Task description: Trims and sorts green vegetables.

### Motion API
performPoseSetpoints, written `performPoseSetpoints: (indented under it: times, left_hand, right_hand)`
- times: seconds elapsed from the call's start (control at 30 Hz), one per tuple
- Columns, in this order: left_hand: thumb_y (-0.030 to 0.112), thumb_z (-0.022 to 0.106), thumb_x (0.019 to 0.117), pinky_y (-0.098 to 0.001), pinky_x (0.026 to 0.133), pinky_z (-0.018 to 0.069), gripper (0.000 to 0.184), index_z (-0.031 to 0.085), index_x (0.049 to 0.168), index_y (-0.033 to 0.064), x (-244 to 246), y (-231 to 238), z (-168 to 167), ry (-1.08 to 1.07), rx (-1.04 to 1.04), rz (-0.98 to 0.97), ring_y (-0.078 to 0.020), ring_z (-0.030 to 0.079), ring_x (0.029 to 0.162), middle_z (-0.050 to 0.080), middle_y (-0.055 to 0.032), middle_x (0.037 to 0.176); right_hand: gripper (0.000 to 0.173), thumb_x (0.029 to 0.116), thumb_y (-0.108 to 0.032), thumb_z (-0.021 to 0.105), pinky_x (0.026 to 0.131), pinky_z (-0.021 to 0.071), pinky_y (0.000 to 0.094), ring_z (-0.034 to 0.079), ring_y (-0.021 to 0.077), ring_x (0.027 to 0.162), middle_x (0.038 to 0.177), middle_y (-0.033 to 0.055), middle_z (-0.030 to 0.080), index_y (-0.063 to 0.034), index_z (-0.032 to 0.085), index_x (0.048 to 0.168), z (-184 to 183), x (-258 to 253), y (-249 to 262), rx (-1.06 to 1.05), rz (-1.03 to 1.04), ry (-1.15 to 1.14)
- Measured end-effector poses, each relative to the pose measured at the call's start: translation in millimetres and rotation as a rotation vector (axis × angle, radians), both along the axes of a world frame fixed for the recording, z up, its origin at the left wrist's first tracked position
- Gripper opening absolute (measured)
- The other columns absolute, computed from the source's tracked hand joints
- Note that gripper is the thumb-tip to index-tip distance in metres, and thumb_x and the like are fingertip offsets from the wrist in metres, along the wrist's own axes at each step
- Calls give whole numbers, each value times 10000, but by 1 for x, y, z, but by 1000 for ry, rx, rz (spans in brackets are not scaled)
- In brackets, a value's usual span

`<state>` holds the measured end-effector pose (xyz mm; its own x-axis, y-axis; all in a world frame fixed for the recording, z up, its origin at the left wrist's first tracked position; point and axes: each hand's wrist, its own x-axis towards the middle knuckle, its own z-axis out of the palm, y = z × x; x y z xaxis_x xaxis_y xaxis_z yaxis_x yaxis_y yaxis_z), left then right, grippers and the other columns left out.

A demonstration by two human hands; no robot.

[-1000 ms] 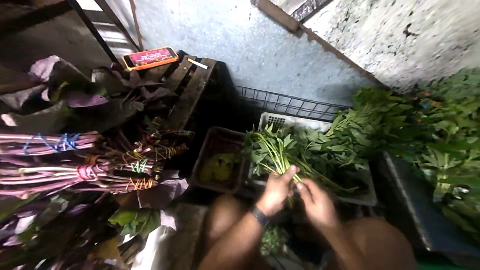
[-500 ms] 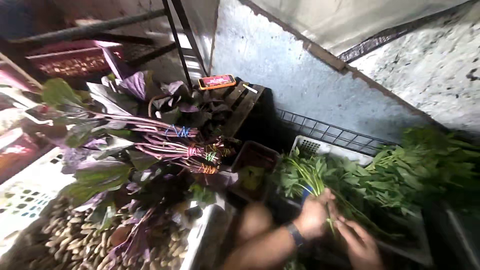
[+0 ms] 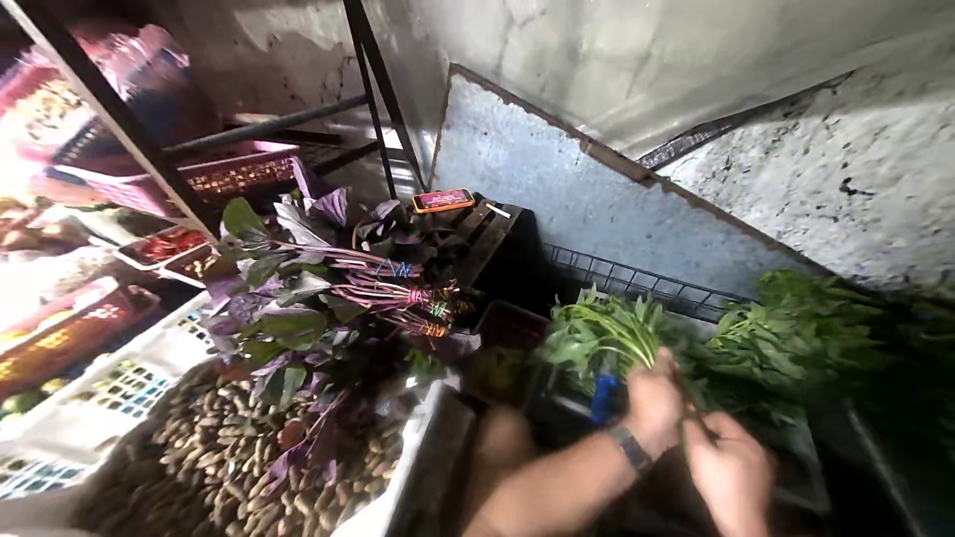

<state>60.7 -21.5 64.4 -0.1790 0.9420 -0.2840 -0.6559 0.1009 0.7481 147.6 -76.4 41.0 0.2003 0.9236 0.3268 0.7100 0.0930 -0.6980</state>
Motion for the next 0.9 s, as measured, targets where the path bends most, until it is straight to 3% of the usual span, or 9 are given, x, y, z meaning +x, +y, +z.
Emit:
performPoseSetpoints:
  times: [0.13, 0.23, 0.3, 0.37, 0.43, 0.53, 0.6, 0.73, 0.9]
  left_hand:
    - [355, 435, 1111, -267, 417, 461, 346, 530, 1000, 42, -25, 35, 31, -7, 98, 49, -104, 446, 425, 452, 7, 602]
    - [311, 537, 1077, -254, 397, 433, 278, 526, 987, 48, -53, 43, 57, 99, 133, -151, -97, 408, 401, 401, 19, 559]
    - [283, 589, 1053, -238, 382, 421, 251, 527, 973, 53, -72, 38, 69, 193, 136, -243, -87, 402, 392, 406, 18, 559]
    - [267, 583, 1054, -225, 403, 435, 229, 564, 985, 50, -89, 35, 75, 268, 126, -315, -76, 419, 408, 414, 28, 561]
    - [248, 579, 1055, -243, 489, 502, 214, 608, 1069, 36, -100, 34, 80, 322, 114, -377, -92, 489, 466, 452, 23, 588]
    - [193, 588, 1051, -280, 584, 584, 224, 634, 1155, 0, -104, 32, 93, 393, 95, -435, -127, 603, 552, 545, -15, 652]
    - [205, 589, 1052, -239, 507, 539, 213, 636, 1139, 17, -102, 32, 101, 476, 73, -455, -103, 578, 516, 555, -16, 663]
    - [330, 559, 1063, -180, 368, 365, 263, 624, 1109, 79, -101, 37, 113, 597, 18, -507, -43, 388, 399, 465, 32, 611]
    - [455, 504, 1054, -158, 342, 275, 359, 627, 950, 134, -117, 29, 148, 627, 24, -647, -12, 294, 365, 338, 88, 512]
  right_hand:
    - [236, 989, -177, 652, 808, 482, 685, 658, 465, 903, 895, 281, 676, 40, 693, 906, -2, 25, 31, -325, -20, -82]
    - [335, 1009, -324, 658, 978, 474, 663, 642, 449, 1132, 1153, 266, 692, -11, 746, 1089, -11, 45, 43, -454, 108, -181]
    - [515, 974, -453, 678, 1112, 401, 634, 500, 465, 1344, 1416, 273, 557, -43, 697, 1285, -15, 58, 45, -520, 184, -291]
    - [666, 957, -494, 683, 1164, 346, 629, 393, 487, 1432, 1545, 288, 423, -12, 595, 1407, -14, 73, 49, -521, 188, -371]
    - [563, 1008, -453, 618, 1145, 359, 649, 436, 484, 1405, 1517, 276, 470, 6, 649, 1333, -14, 88, 55, -420, 162, -393]
    - [362, 1056, -307, 565, 1101, 402, 656, 530, 461, 1324, 1418, 233, 587, -7, 762, 1102, -12, 104, 68, -246, 140, -358]
    - [239, 999, -200, 664, 1067, 433, 659, 548, 479, 1279, 1373, 262, 591, -10, 750, 1115, -12, 114, 77, -199, 132, -314]
    - [420, 919, -153, 767, 1078, 421, 663, 498, 507, 1317, 1412, 314, 520, -35, 664, 1309, -31, 134, 82, -204, 113, -159]
    - [374, 942, -221, 756, 1094, 419, 625, 539, 437, 1311, 1363, 264, 600, -27, 699, 1257, -52, 158, 77, -304, 145, 58]
